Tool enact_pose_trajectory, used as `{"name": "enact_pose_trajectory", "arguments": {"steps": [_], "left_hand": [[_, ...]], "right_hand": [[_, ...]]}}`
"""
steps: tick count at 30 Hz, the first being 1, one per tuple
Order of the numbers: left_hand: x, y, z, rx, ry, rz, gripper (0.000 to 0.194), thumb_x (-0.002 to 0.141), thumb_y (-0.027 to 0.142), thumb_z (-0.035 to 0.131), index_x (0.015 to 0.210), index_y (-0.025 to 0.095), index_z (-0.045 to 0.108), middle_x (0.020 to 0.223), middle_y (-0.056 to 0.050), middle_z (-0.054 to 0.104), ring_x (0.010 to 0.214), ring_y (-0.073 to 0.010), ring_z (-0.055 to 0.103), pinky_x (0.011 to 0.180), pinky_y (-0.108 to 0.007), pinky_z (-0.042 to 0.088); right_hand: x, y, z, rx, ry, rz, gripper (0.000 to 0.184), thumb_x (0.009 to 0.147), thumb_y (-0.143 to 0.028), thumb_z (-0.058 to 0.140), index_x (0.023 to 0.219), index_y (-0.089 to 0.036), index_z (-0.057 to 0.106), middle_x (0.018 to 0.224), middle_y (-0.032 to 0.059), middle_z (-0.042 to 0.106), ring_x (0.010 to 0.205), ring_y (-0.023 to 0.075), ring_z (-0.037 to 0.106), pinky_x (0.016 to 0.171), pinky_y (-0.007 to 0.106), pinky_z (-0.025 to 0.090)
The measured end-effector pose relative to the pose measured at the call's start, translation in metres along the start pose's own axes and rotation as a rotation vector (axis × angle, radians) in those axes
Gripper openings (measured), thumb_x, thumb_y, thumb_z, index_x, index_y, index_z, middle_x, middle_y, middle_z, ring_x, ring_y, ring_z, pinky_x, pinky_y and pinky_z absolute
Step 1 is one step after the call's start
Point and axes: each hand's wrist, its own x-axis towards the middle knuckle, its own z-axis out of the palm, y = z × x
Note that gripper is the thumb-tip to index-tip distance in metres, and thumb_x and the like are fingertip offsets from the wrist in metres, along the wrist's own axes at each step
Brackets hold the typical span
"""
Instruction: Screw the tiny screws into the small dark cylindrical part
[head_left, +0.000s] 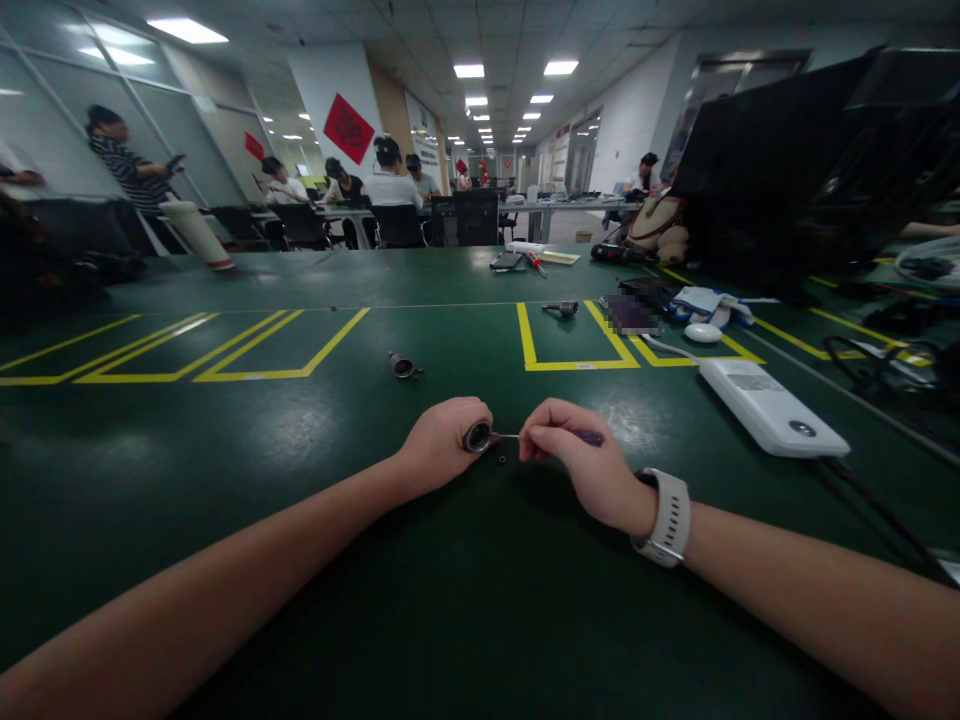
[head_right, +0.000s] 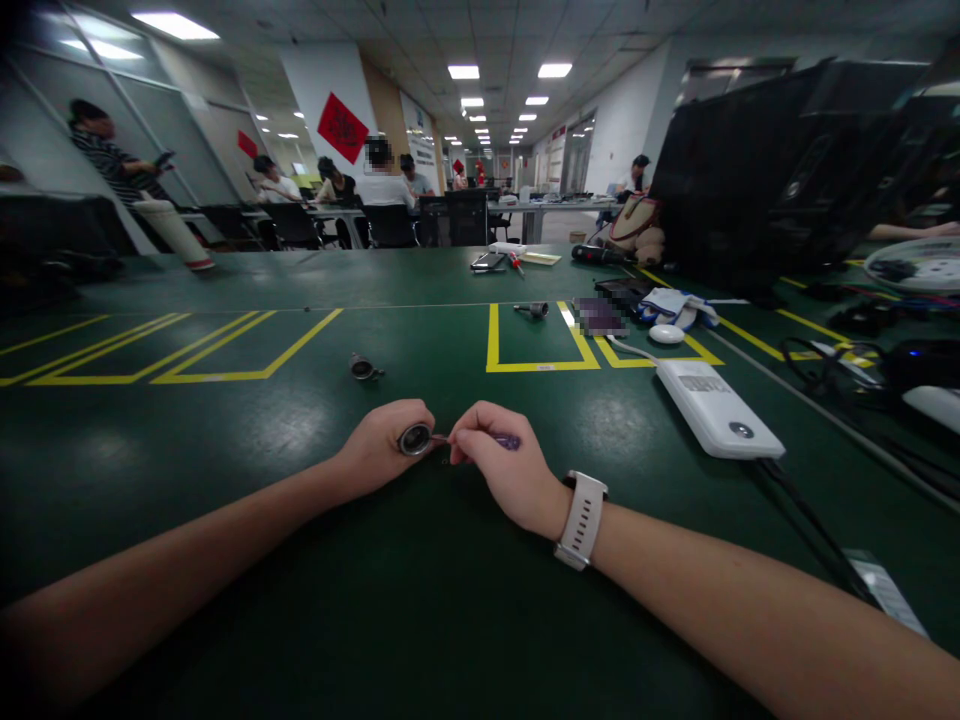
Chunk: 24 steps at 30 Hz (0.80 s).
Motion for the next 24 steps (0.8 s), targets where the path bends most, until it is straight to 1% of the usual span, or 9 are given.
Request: {"name": "enact_pose_trajectory", "arguments": {"steps": [3, 7, 10, 14, 16, 18, 20, 21, 24], "left_hand": [[0.000, 0.000, 0.000, -0.003, 0.010, 0.013, 0.014, 0.079, 0.025, 0.055, 0.068, 0.017, 0.050, 0.065, 0.001, 0.049, 0.061, -0.0129, 0.047, 0.055, -0.025, 0.034], [0.000, 0.000, 0.000, -0.002, 0.037, 0.000, 0.013, 0.077, 0.022, 0.056, 0.067, 0.017, 0.049, 0.065, 0.002, 0.049, 0.060, -0.0127, 0.047, 0.054, -0.024, 0.033], [0.000, 0.000, 0.001, -0.003, 0.041, -0.017, 0.013, 0.077, 0.021, 0.056, 0.067, 0.017, 0.048, 0.064, 0.002, 0.048, 0.060, -0.0124, 0.046, 0.053, -0.024, 0.033], [0.000, -0.002, 0.001, 0.017, 0.031, -0.013, 0.013, 0.079, 0.019, 0.052, 0.067, 0.017, 0.047, 0.065, 0.002, 0.047, 0.061, -0.0125, 0.046, 0.055, -0.024, 0.033], [0.000, -0.002, 0.001, 0.031, 0.017, 0.008, 0.012, 0.080, 0.017, 0.051, 0.068, 0.017, 0.047, 0.066, 0.001, 0.048, 0.062, -0.0129, 0.046, 0.056, -0.025, 0.034], [0.000, -0.003, 0.000, 0.041, 0.005, 0.036, 0.010, 0.079, 0.015, 0.050, 0.069, 0.017, 0.048, 0.067, 0.001, 0.049, 0.064, -0.0133, 0.047, 0.057, -0.025, 0.034], [-0.001, -0.003, 0.000, 0.042, -0.006, 0.061, 0.009, 0.077, 0.012, 0.049, 0.070, 0.016, 0.049, 0.068, 0.000, 0.050, 0.065, -0.0136, 0.048, 0.058, -0.025, 0.035], [-0.001, -0.003, -0.001, 0.038, -0.013, 0.070, 0.009, 0.077, 0.010, 0.049, 0.070, 0.016, 0.050, 0.069, 0.000, 0.050, 0.065, -0.0136, 0.048, 0.059, -0.025, 0.035], [-0.002, -0.003, 0.000, 0.014, -0.026, 0.096, 0.011, 0.075, 0.007, 0.047, 0.070, 0.016, 0.050, 0.068, 0.000, 0.050, 0.065, -0.0133, 0.048, 0.059, -0.025, 0.035]], "right_hand": [[-0.001, -0.005, 0.003, -0.084, -0.091, 0.012, 0.014, 0.081, -0.018, 0.049, 0.073, -0.017, 0.060, 0.071, 0.0007, 0.059, 0.069, 0.0140, 0.054, 0.064, 0.029, 0.042], [-0.001, -0.006, 0.003, -0.038, -0.191, 0.001, 0.013, 0.084, -0.022, 0.049, 0.082, -0.017, 0.061, 0.080, 0.0022, 0.060, 0.071, 0.0133, 0.054, 0.064, 0.028, 0.043], [-0.002, -0.004, 0.002, -0.020, -0.166, -0.008, 0.014, 0.085, -0.022, 0.049, 0.082, -0.017, 0.062, 0.081, 0.0027, 0.061, 0.073, 0.0140, 0.055, 0.065, 0.028, 0.044], [-0.004, -0.004, 0.003, -0.139, -0.060, -0.086, 0.016, 0.085, -0.021, 0.048, 0.079, -0.017, 0.062, 0.077, 0.0021, 0.061, 0.073, 0.0149, 0.056, 0.067, 0.030, 0.043], [-0.005, -0.005, 0.005, -0.201, -0.035, -0.085, 0.016, 0.084, -0.021, 0.048, 0.077, -0.017, 0.062, 0.076, 0.0021, 0.061, 0.072, 0.0152, 0.056, 0.067, 0.030, 0.043], [-0.004, -0.005, 0.006, -0.218, -0.044, -0.065, 0.016, 0.084, -0.022, 0.049, 0.076, -0.017, 0.062, 0.076, 0.0023, 0.061, 0.073, 0.0154, 0.056, 0.067, 0.031, 0.043], [-0.002, -0.003, 0.005, -0.161, -0.067, -0.022, 0.016, 0.083, -0.023, 0.049, 0.076, -0.017, 0.062, 0.076, 0.0024, 0.061, 0.072, 0.0152, 0.056, 0.066, 0.030, 0.042], [0.000, -0.001, 0.004, -0.096, -0.071, 0.010, 0.016, 0.083, -0.023, 0.050, 0.075, -0.017, 0.063, 0.075, 0.0025, 0.062, 0.071, 0.0150, 0.056, 0.065, 0.030, 0.042], [0.005, 0.005, 0.000, 0.193, -0.076, 0.154, 0.017, 0.081, -0.021, 0.048, 0.072, -0.016, 0.062, 0.071, 0.0032, 0.063, 0.066, 0.0140, 0.055, 0.061, 0.028, 0.041]]}}
